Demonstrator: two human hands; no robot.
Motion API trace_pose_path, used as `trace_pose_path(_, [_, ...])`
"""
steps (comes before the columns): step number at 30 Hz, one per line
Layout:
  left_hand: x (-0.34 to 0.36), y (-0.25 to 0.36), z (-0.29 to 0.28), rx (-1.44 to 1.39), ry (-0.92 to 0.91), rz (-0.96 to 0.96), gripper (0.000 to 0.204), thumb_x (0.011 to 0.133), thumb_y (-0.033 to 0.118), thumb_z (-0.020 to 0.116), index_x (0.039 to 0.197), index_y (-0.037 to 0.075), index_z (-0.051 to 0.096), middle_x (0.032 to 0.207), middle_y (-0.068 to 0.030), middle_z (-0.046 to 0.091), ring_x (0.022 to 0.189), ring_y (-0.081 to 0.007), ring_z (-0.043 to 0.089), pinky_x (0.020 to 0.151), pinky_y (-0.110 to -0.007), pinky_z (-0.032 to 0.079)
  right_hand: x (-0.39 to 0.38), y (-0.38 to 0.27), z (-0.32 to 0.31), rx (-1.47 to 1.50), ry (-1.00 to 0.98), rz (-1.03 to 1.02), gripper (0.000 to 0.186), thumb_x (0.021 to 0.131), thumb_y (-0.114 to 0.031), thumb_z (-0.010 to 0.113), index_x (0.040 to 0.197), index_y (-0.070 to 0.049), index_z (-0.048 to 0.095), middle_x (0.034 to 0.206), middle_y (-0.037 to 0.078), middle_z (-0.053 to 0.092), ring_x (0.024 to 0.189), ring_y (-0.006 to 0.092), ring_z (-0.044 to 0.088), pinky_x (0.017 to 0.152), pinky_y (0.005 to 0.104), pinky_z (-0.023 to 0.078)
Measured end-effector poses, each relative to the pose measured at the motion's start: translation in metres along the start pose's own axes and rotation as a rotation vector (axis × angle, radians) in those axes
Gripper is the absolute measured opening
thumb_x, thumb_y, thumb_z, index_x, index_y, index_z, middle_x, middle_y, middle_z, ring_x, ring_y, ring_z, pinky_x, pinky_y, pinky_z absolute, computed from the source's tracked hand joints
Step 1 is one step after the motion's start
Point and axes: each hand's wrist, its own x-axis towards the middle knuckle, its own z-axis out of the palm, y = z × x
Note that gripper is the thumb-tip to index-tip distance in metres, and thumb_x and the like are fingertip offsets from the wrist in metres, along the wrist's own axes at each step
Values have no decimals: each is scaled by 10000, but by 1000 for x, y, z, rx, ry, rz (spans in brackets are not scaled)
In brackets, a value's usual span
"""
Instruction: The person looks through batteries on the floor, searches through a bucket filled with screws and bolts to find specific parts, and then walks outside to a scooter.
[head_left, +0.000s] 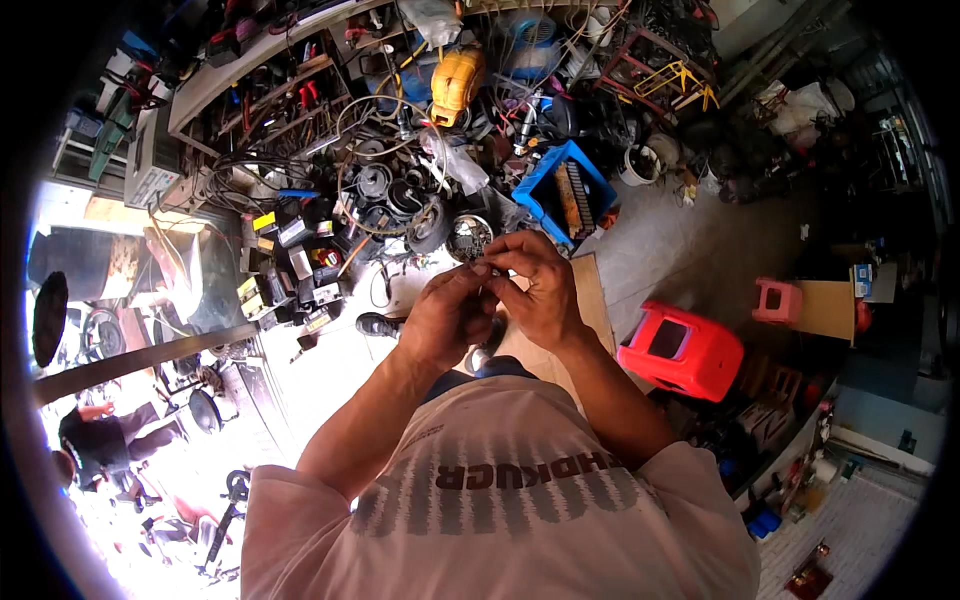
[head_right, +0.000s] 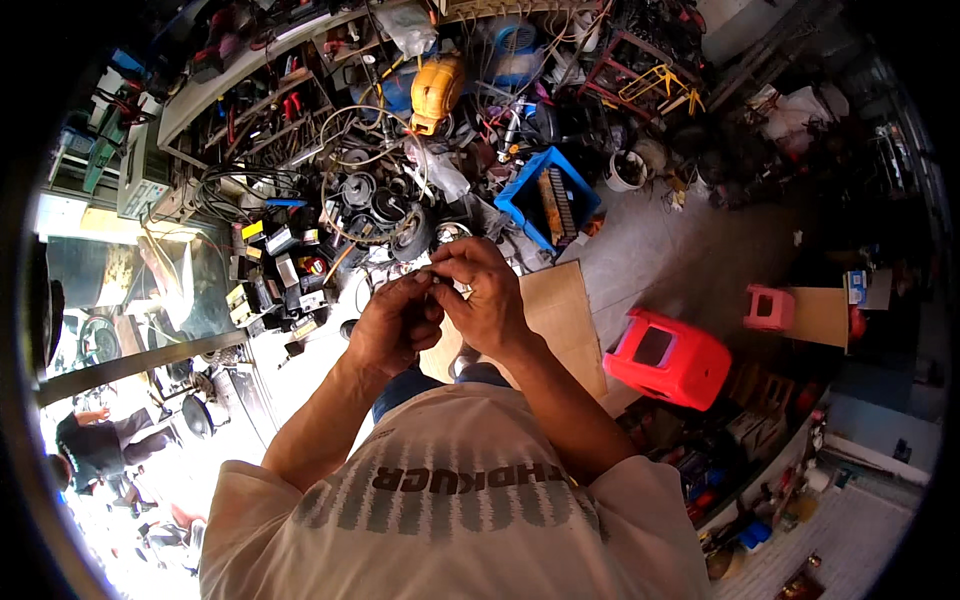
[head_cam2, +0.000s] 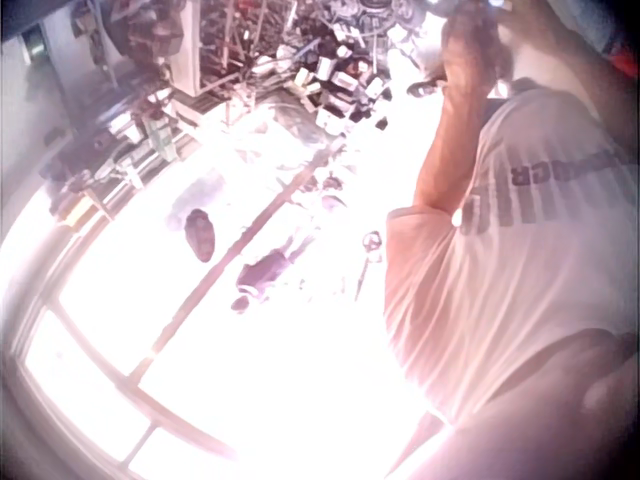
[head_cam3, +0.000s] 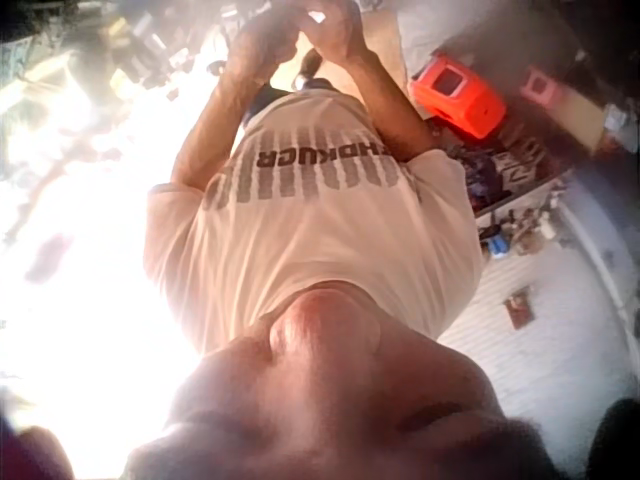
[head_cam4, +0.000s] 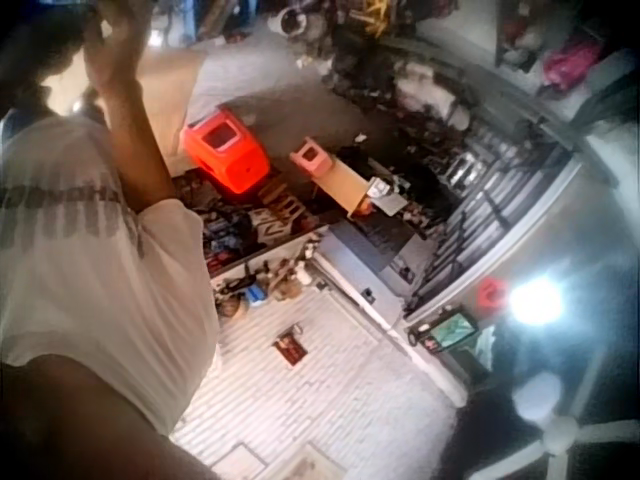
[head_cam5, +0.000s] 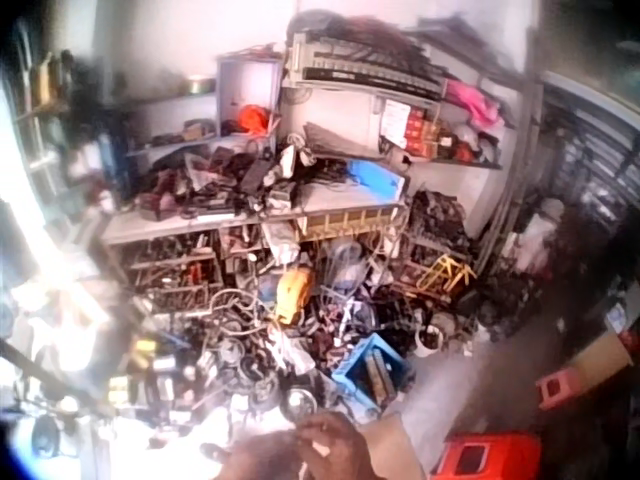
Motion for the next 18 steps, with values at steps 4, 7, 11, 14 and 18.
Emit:
trace_pose_path(4, [-2, 0, 0, -60, 25, -72, 211, 1040, 349, 603, 953, 160, 634, 735, -15, 580, 495, -85, 329, 447, -245, 236, -2, 0, 3, 9, -39, 31, 199, 799, -17, 772, 992, -23, 724, 1108, 102, 696, 1066, 310, 676, 909, 410, 547])
trace_pose_path(7, [2, 1, -4, -98, -24, -125, 204, 1052, 352, 566, 952, 177, 597, 722, 6, 546, 489, -84, 329, 437, -254, 212, 0, 1, 2, -4, -50, 27, 193, 804, -25, 770, 991, -17, 720, 1112, 103, 700, 1068, 311, 678, 910, 409, 547])
trace_pose_path(11, [2, -1, -4, -116, -49, -115, 259, 1057, 377, 549, 957, 146, 608, 721, 22, 495, 495, -74, 302, 439, -240, 211, 4, -4, -2, 2, -75, 31, 194, 811, -38, 770, 996, -17, 714, 1113, 105, 705, 1069, 310, 680, 916, 408, 544])
trace_pose_path(14, [2, -3, -4, -140, -87, -123, 253, 1062, 372, 540, 971, 143, 598, 722, 32, 466, 494, -72, 301, 439, -237, 211, 4, -7, -6, 27, -92, 57, 210, 819, -54, 767, 1019, -19, 718, 1124, 109, 708, 1081, 306, 682, 928, 403, 541])
trace_pose_path(18, [3, -5, -2, -165, -86, -153, 239, 1072, 350, 526, 985, 138, 598, 725, 36, 461, 491, -72, 294, 437, -238, 215, 7, -13, -14, 53, -117, 63, 253, 828, -57, 739, 1079, -28, 731, 1167, 120, 707, 1110, 288, 682, 950, 386, 534])
